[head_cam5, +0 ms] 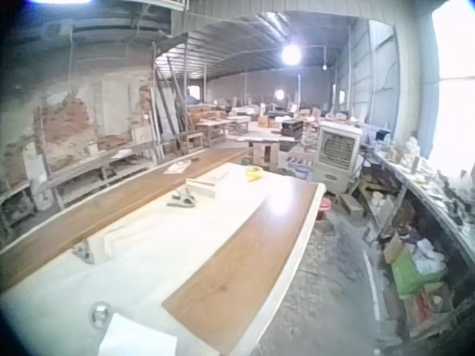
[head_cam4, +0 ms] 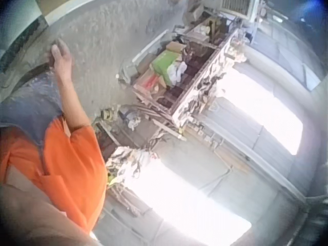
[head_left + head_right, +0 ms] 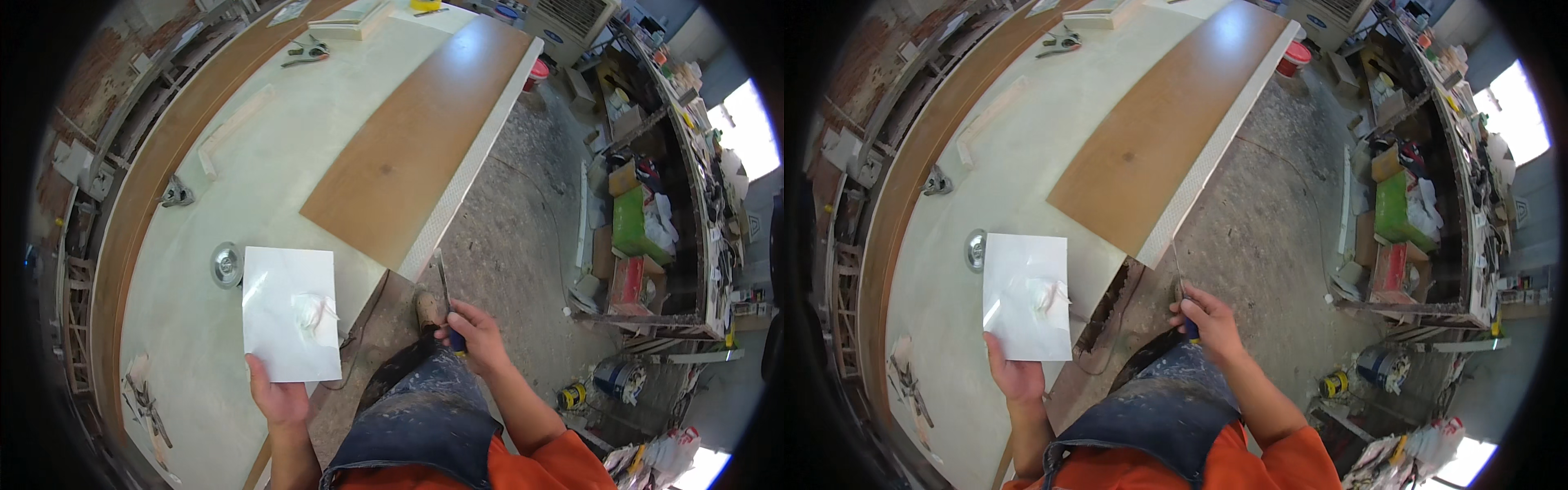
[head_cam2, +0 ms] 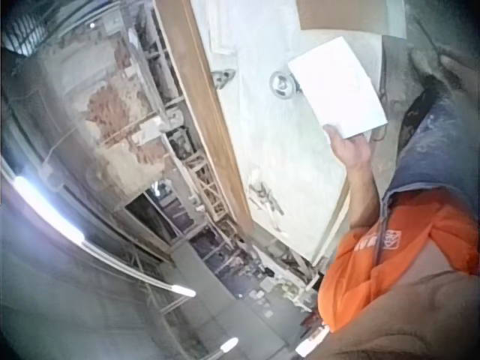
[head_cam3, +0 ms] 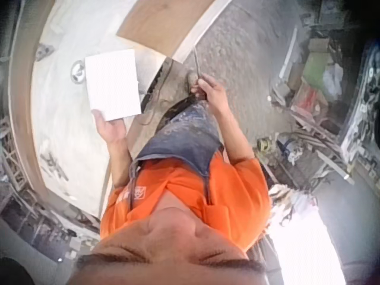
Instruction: The person reviews a document, then uses a putty knife to apply a white adhesive along the edge of a long wooden board. They later mix a white paste on a small tile and apply it to the board edge with a brush.
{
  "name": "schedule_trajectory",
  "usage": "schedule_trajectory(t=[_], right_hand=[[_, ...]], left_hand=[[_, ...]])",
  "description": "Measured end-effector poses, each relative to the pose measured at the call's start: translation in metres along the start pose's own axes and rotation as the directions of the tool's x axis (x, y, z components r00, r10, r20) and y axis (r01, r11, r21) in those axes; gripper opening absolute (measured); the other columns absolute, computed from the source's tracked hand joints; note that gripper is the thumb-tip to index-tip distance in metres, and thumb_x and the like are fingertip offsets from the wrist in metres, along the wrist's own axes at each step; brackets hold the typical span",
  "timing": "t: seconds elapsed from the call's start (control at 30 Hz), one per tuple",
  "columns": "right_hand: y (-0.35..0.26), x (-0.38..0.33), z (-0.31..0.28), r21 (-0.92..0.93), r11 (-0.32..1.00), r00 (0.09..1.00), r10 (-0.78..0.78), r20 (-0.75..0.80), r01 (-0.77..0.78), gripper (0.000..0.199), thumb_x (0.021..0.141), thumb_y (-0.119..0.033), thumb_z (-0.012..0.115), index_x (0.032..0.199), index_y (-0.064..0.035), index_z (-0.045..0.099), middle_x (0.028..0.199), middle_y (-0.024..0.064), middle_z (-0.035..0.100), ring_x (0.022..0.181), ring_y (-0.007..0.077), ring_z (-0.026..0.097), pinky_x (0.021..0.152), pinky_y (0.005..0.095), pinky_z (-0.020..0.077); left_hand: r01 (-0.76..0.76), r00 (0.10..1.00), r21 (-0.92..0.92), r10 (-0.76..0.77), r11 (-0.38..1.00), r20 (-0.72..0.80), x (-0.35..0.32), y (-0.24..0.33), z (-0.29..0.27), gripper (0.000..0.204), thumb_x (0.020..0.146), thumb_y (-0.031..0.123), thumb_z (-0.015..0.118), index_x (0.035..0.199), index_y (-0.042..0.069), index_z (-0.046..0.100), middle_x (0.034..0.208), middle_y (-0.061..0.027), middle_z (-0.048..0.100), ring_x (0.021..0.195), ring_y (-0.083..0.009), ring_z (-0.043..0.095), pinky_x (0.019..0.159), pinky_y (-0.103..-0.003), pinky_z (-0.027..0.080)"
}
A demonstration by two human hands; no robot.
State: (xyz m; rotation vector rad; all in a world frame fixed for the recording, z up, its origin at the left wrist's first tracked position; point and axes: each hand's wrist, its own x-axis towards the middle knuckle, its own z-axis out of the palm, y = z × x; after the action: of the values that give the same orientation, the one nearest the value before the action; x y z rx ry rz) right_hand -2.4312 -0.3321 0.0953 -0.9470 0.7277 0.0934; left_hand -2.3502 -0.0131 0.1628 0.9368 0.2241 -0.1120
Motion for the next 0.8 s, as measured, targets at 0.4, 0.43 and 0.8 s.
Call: schedule_trajectory(t=[0.4, 0.43, 0.8], right_hand=[[0.071, 0.040, 0.046, 0.158, 0.980, 0.980, -0.095, -0.174, 0.123, 0.046, 0.101, -0.009, 0.063, 0.145, 0.0014, 0.052, 0.103, 0.0051, 0.067, 0.087, 0.0151, 0.066, 0.078, 0.0303, 0.0553], [0.081, 0.044, 0.048, 0.156, 0.978, 0.978, -0.106, -0.181, 0.135, 0.046, 0.101, -0.008, 0.064, 0.144, 0.0012, 0.052, 0.102, 0.0044, 0.067, 0.087, 0.0145, 0.066, 0.078, 0.0300, 0.0551], [0.129, 0.026, 0.045, 0.033, 0.988, 0.975, -0.143, -0.169, 0.150, 0.041, 0.100, -0.004, 0.063, 0.140, 0.0016, 0.056, 0.107, 0.0056, 0.070, 0.090, 0.0120, 0.066, 0.082, 0.0267, 0.0545]], left_hand=[[0.035, 0.998, 0.015, -0.034, 0.999, -0.044, -0.012, 0.007, -0.012, 0.065, 0.109, 0.050, 0.041, 0.152, 0.001, 0.040, 0.152, -0.0127, 0.050, 0.140, -0.0290, 0.047, 0.118, -0.046, 0.036], [0.034, 0.998, 0.023, -0.033, 0.999, -0.046, -0.013, 0.008, -0.013, 0.066, 0.109, 0.050, 0.042, 0.153, 0.001, 0.039, 0.153, -0.0126, 0.048, 0.141, -0.0289, 0.047, 0.118, -0.046, 0.036], [0.045, 0.998, 0.012, -0.045, 0.999, -0.040, -0.027, 0.015, -0.028, 0.069, 0.109, 0.051, 0.042, 0.155, 0.000, 0.036, 0.156, -0.0127, 0.045, 0.144, -0.0294, 0.043, 0.119, -0.046, 0.033]])
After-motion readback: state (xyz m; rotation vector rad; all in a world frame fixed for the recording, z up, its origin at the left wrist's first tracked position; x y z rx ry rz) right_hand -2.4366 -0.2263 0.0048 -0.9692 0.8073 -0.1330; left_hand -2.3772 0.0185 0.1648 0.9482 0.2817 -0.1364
